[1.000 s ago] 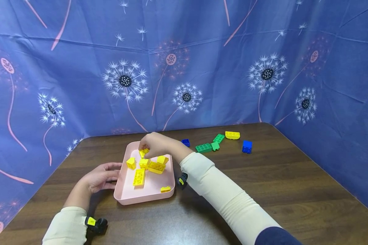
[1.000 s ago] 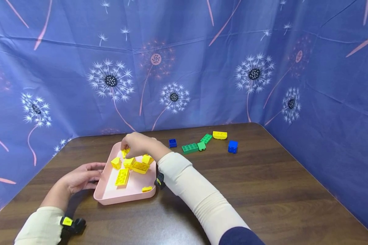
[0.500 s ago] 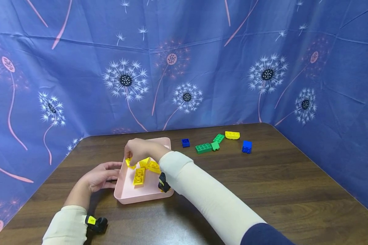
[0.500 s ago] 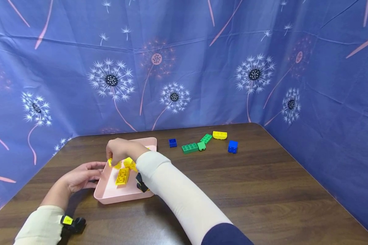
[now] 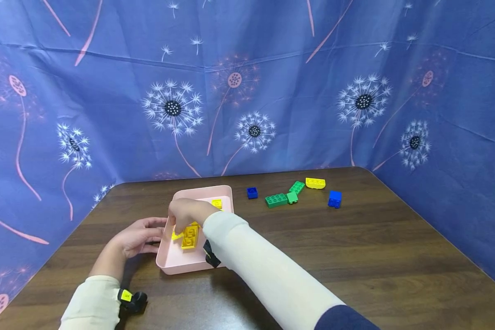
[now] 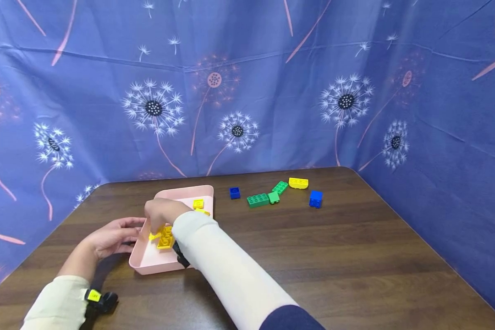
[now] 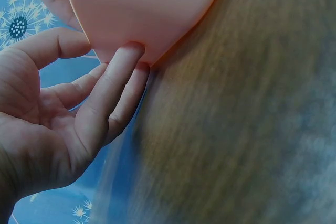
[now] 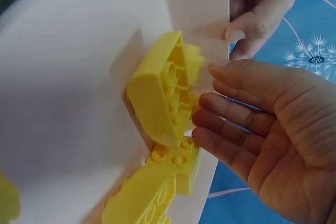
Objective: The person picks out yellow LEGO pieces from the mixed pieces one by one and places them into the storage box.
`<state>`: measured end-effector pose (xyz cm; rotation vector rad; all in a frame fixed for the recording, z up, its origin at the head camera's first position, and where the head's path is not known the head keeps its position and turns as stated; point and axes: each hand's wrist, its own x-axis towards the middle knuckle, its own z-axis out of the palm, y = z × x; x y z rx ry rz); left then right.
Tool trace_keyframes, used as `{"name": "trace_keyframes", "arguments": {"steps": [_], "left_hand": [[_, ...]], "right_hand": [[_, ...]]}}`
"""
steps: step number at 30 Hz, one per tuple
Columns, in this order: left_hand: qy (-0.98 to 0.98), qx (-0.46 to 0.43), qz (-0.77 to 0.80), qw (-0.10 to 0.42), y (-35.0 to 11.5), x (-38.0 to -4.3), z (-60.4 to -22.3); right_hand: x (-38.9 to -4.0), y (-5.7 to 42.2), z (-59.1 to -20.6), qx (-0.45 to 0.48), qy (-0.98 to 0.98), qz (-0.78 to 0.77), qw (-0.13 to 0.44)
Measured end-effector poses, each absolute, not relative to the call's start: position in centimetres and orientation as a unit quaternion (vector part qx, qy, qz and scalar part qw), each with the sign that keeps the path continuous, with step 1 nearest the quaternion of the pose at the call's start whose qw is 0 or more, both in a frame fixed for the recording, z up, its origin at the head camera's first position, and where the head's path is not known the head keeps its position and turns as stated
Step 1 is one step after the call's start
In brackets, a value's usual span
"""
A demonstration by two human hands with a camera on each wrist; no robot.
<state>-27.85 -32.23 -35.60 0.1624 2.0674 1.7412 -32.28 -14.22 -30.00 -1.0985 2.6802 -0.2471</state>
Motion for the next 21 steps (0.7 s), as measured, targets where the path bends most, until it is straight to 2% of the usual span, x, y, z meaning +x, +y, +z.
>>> {"name": "trace_keyframes", "arguments": {"steps": [13, 21], "left_hand": [[0.750, 0.053, 0.625, 0.210, -32.1, -28.0, -35.6], [0.755, 0.042, 0.619, 0.212, -32.1, -27.8, -35.6]], "right_hand": [[-32.6, -13.0, -29.5, -0.385, 0.911, -0.103, 0.105], [-32.4, -11.2, -28.3, -0.441, 0.886, -0.122, 0.080]]}}
